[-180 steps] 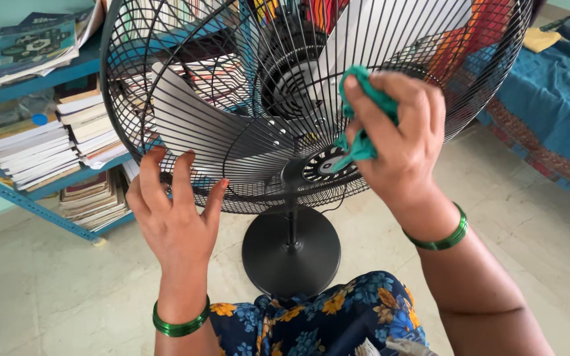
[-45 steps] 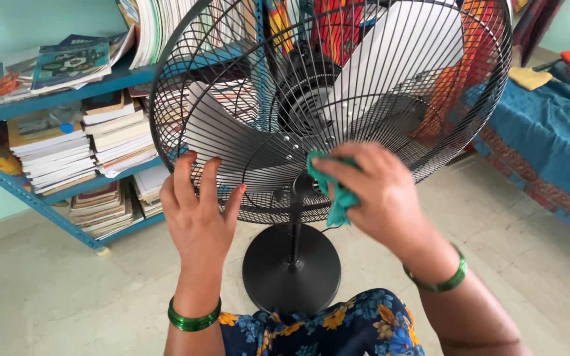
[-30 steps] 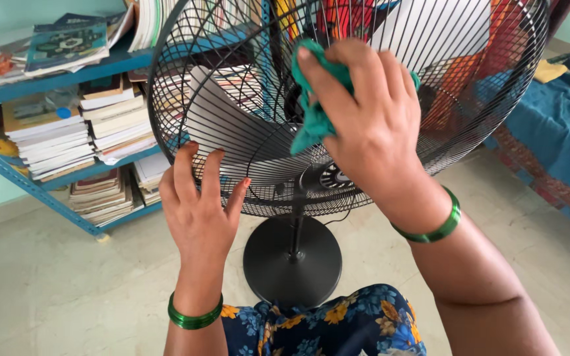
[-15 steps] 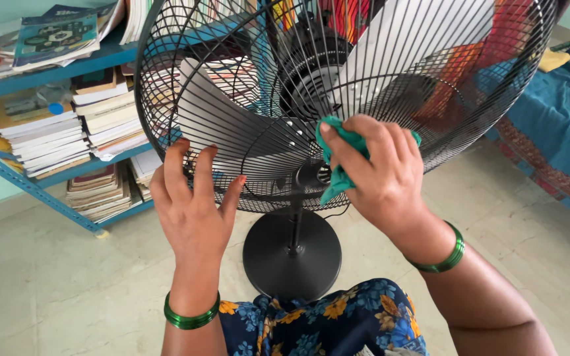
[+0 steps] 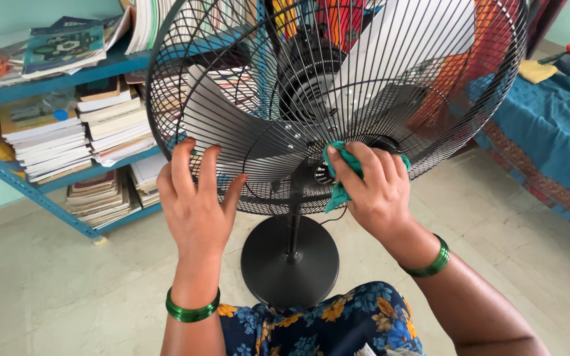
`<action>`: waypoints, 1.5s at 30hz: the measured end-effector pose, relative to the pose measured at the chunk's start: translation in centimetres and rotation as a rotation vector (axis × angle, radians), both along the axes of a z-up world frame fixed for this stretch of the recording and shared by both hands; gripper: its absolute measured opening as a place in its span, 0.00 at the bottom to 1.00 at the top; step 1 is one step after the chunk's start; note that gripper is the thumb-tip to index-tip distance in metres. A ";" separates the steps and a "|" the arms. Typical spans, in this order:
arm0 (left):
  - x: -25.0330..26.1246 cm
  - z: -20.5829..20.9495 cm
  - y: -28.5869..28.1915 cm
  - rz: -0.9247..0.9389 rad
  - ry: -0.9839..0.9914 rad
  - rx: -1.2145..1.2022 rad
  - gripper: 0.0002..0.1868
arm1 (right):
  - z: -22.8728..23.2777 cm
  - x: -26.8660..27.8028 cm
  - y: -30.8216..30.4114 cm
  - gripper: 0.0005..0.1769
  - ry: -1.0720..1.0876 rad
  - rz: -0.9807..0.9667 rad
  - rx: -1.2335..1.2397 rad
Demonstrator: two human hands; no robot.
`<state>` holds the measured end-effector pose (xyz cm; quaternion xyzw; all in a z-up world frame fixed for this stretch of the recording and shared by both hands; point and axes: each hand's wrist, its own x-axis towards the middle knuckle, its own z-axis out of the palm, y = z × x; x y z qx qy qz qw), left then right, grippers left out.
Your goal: The person cleans the front grill of a black standing fan using a green cloth. They hold the fan steady with their left hand while wiping the metal bars and the central hub with their right hand.
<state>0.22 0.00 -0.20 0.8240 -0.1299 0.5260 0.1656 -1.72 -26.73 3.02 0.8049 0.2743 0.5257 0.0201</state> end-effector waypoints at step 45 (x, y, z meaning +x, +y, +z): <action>-0.4 0.4 -0.2 -0.001 0.015 -0.025 0.29 | 3.5 0.1 2.6 0.21 -0.015 0.083 0.050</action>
